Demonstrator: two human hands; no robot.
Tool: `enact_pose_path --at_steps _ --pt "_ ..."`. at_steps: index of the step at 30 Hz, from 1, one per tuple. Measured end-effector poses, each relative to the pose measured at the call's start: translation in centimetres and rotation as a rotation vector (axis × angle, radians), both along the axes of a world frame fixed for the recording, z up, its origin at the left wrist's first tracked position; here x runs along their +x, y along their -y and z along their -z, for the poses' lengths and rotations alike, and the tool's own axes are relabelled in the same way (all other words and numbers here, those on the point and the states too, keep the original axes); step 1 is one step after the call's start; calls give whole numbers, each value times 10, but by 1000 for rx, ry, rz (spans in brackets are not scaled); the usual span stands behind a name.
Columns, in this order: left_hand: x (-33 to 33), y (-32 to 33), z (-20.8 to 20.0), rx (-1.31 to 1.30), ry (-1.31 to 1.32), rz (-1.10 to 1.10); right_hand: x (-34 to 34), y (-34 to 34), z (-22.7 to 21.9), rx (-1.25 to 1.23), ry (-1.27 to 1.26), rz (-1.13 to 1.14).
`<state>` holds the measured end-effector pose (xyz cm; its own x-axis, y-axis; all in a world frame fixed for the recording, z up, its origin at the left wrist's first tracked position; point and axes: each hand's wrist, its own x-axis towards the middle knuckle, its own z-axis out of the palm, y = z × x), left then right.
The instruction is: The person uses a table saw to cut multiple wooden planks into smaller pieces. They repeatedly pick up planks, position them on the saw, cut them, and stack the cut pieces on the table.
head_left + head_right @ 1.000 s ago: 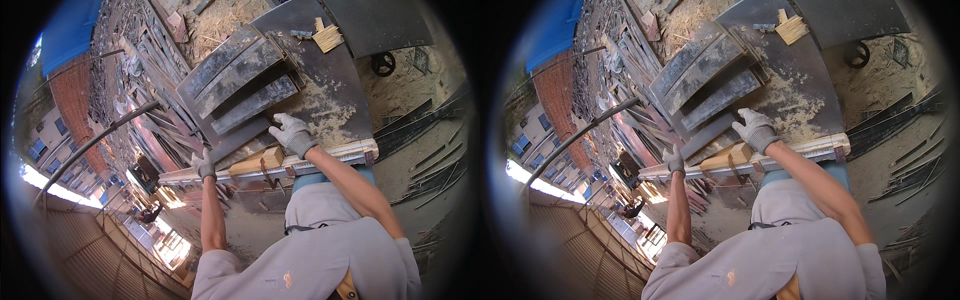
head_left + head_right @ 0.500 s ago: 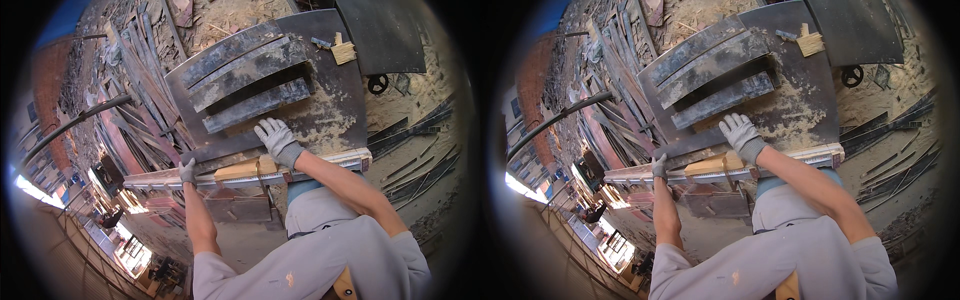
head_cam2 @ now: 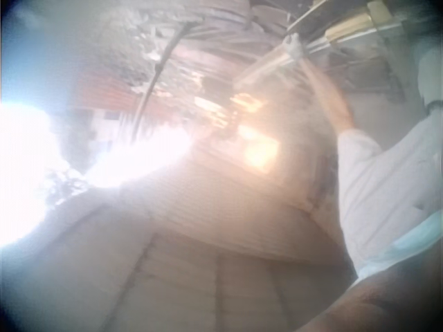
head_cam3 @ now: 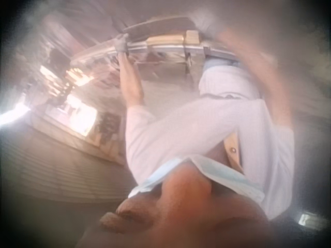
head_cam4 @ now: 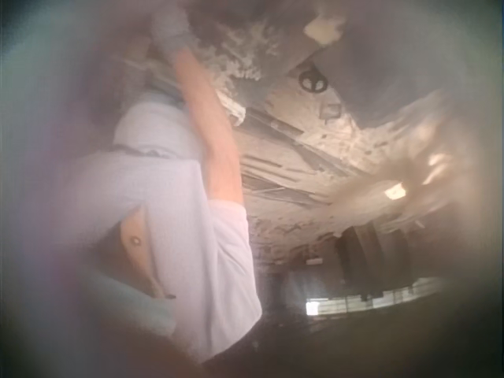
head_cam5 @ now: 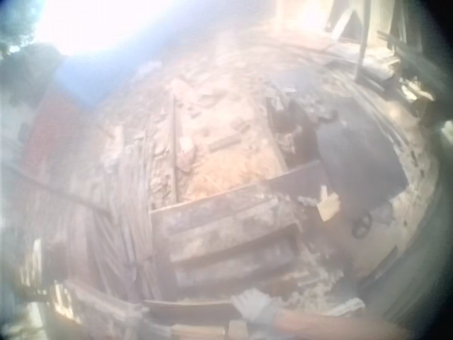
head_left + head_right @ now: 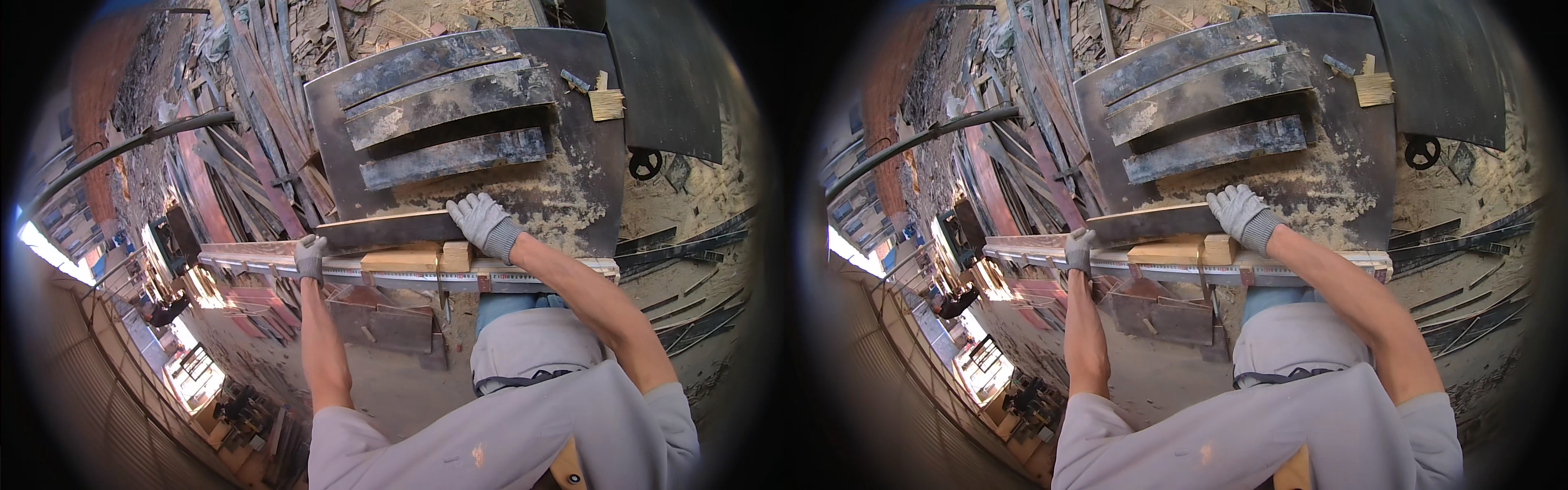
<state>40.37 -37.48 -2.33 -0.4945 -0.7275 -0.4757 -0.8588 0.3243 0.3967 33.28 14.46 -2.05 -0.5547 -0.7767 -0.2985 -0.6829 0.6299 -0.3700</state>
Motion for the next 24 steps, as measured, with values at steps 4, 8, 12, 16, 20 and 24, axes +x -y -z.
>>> enact_pose_path --at_steps 4,8,12,16,20,24 --pt "-5 -50 -2 265 -122 -37 3 -57 -3 134 -50 68" --pt "5 -160 7 559 -224 -13 17 -187 1 176 -60 308" --pt "-3 -294 -9 942 -366 -109 38 -315 11 220 -59 369" --pt "-9 -424 -26 1259 -467 -127 48 -418 22 352 43 486" --pt "-14 -481 -54 1471 -512 -112 82 -457 28 274 216 645" --pt "-22 -474 -69 1516 -337 -33 105 -451 32 210 184 668"
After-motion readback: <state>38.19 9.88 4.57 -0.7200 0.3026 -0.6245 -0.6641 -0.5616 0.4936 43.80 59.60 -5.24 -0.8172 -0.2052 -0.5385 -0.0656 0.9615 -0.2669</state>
